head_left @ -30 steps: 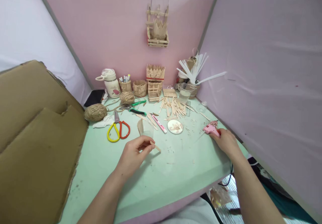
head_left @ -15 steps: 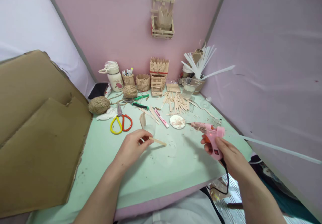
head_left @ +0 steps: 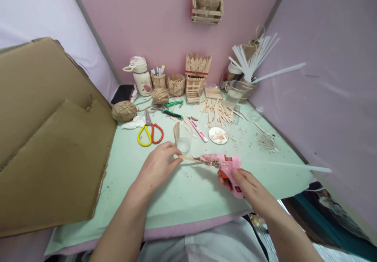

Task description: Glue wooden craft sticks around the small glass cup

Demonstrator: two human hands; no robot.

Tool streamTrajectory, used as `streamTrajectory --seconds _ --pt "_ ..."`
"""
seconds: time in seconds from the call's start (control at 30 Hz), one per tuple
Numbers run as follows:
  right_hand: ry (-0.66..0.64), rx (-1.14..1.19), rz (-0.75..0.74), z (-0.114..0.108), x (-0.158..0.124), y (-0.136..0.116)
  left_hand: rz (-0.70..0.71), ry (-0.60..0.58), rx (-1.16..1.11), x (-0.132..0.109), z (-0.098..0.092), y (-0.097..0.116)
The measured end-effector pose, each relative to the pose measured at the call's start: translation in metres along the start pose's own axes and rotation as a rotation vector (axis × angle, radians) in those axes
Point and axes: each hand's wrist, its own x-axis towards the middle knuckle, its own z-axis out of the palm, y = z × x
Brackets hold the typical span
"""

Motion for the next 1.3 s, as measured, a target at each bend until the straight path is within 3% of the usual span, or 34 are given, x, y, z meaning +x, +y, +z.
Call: streamTrajectory --seconds 0.4,1.3 --pt "0.033 -0.021 0.011 0.013 0.001 0.006 0.006 -0.025 0.103 -0.002 0.001 0.001" --pt "0.046 -0.037 0.04 0.013 0.002 0.003 0.007 -0.023 0.108 -0.002 0.0 0.002"
